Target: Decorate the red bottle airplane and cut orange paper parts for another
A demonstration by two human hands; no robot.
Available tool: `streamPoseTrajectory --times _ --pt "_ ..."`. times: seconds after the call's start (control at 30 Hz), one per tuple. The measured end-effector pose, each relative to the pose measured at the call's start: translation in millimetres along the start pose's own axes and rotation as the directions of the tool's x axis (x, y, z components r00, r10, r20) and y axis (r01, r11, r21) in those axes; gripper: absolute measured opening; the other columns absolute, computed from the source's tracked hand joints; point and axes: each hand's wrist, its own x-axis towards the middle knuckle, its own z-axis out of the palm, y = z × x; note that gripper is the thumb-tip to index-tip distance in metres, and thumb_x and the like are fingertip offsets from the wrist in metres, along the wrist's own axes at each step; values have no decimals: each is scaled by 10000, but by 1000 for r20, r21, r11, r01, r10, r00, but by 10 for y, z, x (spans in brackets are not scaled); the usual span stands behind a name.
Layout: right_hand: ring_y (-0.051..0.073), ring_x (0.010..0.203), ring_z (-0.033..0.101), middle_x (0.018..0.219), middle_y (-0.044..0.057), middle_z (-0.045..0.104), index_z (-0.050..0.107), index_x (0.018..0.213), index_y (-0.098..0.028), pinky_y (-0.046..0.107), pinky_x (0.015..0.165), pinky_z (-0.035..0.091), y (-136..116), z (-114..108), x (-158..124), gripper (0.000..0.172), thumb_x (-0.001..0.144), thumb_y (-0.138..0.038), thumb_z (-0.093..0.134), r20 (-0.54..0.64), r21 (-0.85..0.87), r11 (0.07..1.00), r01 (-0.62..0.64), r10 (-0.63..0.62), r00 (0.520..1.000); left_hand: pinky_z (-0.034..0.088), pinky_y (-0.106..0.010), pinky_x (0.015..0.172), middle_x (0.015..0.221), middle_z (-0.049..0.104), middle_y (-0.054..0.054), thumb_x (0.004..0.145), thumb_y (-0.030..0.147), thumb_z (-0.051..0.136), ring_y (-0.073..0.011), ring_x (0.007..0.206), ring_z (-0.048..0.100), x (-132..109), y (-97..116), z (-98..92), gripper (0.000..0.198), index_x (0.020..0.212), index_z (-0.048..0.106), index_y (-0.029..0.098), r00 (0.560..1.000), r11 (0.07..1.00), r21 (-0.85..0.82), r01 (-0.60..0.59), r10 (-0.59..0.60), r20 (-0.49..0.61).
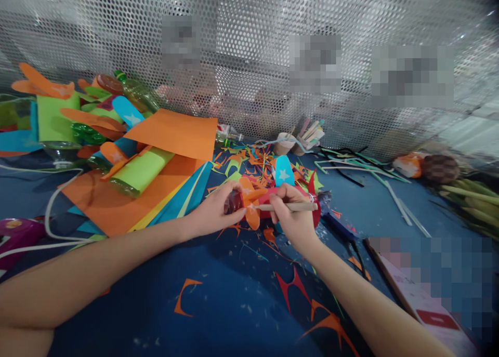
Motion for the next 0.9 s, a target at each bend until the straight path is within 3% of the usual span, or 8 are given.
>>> streamPoseTrajectory --times 0.9 --pt "68 315 362 355 -99 383 330 556 -234 204 365 274 20 -18 -11 261 734 -200 518 -39 -18 1000 -2 1 999 376 -224 495 793 445 19 842 285 536 -75 568 439 4 38 -14 265 1039 387 188 1000 1000 -21 5 -5 7"
